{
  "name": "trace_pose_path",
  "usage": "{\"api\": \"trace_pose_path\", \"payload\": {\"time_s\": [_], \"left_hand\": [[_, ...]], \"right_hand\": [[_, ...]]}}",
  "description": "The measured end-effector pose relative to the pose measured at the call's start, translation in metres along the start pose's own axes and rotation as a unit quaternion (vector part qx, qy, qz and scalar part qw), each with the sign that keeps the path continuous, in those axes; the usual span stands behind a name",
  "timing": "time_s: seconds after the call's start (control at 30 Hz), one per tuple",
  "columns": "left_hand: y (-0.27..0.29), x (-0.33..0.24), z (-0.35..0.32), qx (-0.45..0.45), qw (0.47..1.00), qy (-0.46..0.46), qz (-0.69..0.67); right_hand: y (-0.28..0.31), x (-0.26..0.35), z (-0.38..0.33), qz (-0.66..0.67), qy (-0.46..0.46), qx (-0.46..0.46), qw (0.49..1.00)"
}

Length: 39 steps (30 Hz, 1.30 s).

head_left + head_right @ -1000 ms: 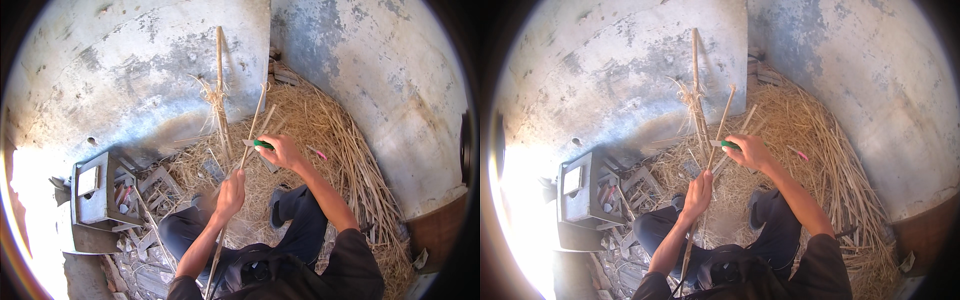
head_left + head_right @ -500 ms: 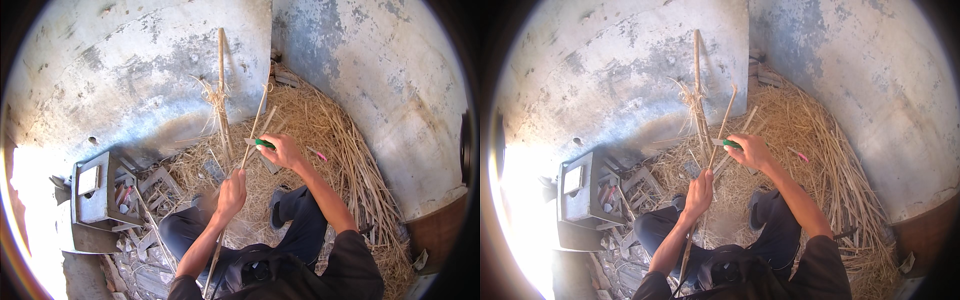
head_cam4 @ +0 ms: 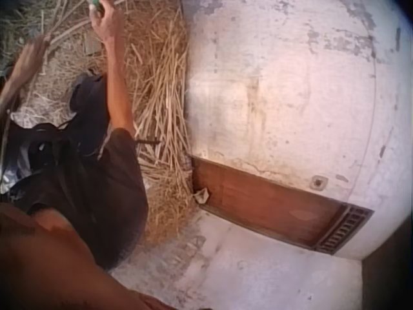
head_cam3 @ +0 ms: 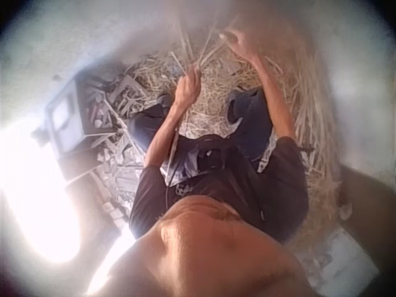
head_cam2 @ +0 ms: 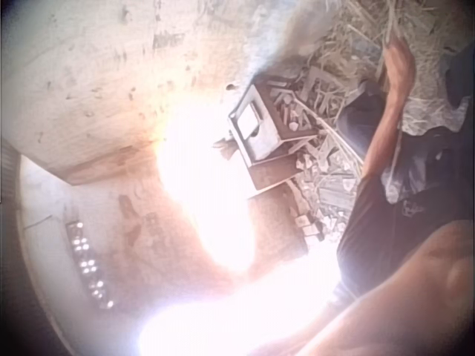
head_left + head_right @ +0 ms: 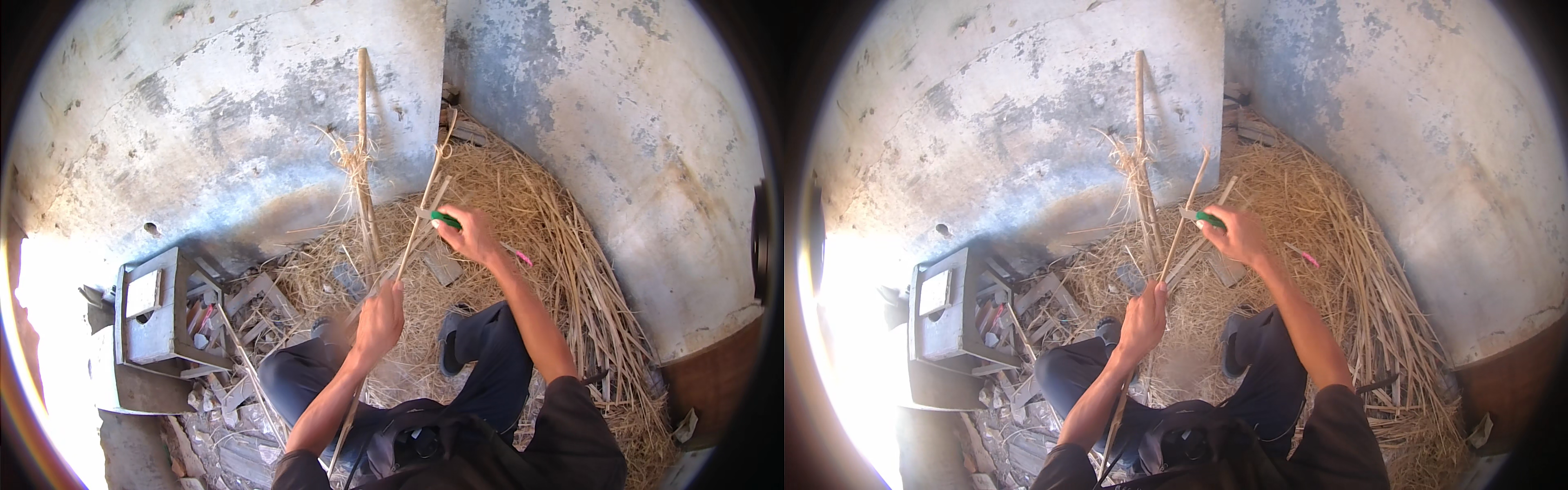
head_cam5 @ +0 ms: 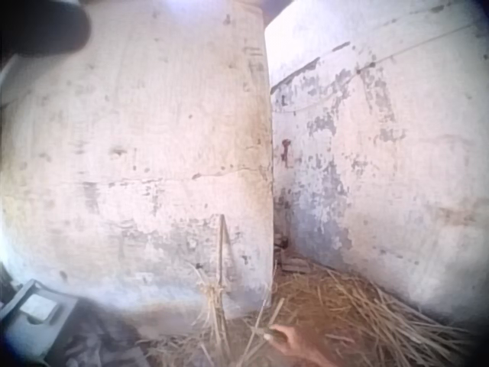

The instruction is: The person sits on the floor and uses a green utility knife to peel the outer layer off a long bamboo stick. They hold the stick with their left hand and scrape the blade along its length with their right hand, creating thin strips of bamboo.

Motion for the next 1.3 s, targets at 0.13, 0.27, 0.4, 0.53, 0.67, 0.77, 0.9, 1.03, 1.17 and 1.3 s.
{"api": "trace_pose_path", "payload": {"time_s": [0.13, 0.27, 0.4, 0.53, 0.67, 0.77, 0.9, 1.03, 1.17, 1.3], "left_hand": [[-0.005, 0.005, -0.002, 0.029, 0.999, 0.02, 0.012], [0.002, 0.002, 0.0, 0.028, 0.999, 0.031, 0.012], [-0.003, 0.002, -0.003, 0.03, 0.999, 0.03, 0.004], [-0.007, -0.001, -0.013, 0.074, 0.993, 0.09, 0.012], [-0.012, -0.006, -0.015, 0.075, 0.994, 0.083, -0.005], [-0.01, -0.014, -0.018, 0.102, 0.989, 0.111, 0.012], [-0.011, -0.007, -0.015, 0.124, 0.983, 0.134, -0.007], [-0.005, -0.009, -0.008, 0.134, 0.977, 0.147, -0.07], [-0.003, -0.006, -0.004, 0.147, 0.964, 0.201, -0.095], [0.002, -0.002, 0.005, 0.103, 0.97, 0.204, -0.083]], "right_hand": [[0.003, -0.012, -0.001, -0.042, 0.018, -0.025, 0.999], [-0.006, -0.009, 0.001, -0.015, 0.054, -0.056, 0.997], [-0.007, -0.03, -0.001, 0.004, -0.045, -0.004, 0.999], [0.026, -0.059, 0.017, -0.015, -0.098, -0.068, 0.993], [0.037, -0.075, 0.012, -0.054, -0.04, -0.145, 0.987], [0.042, -0.083, 0.017, -0.053, -0.112, -0.13, 0.984], [0.043, -0.079, 0.011, -0.027, -0.151, -0.111, 0.982], [0.035, -0.088, 0.003, 0.228, -0.325, -0.055, 0.916], [0.031, -0.076, -0.005, 0.171, -0.306, -0.109, 0.93], [0.009, -0.054, -0.01, 0.108, -0.203, -0.048, 0.972]]}}
Point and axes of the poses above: each hand's wrist, its own z-axis towards the middle knuckle, its own y-axis out of the back of the hand, x = y × z, the point moved 4 cm from there along z, towards the middle knuckle, and after that the axes turned 14 degrees about -x, right-handed, at the moved point
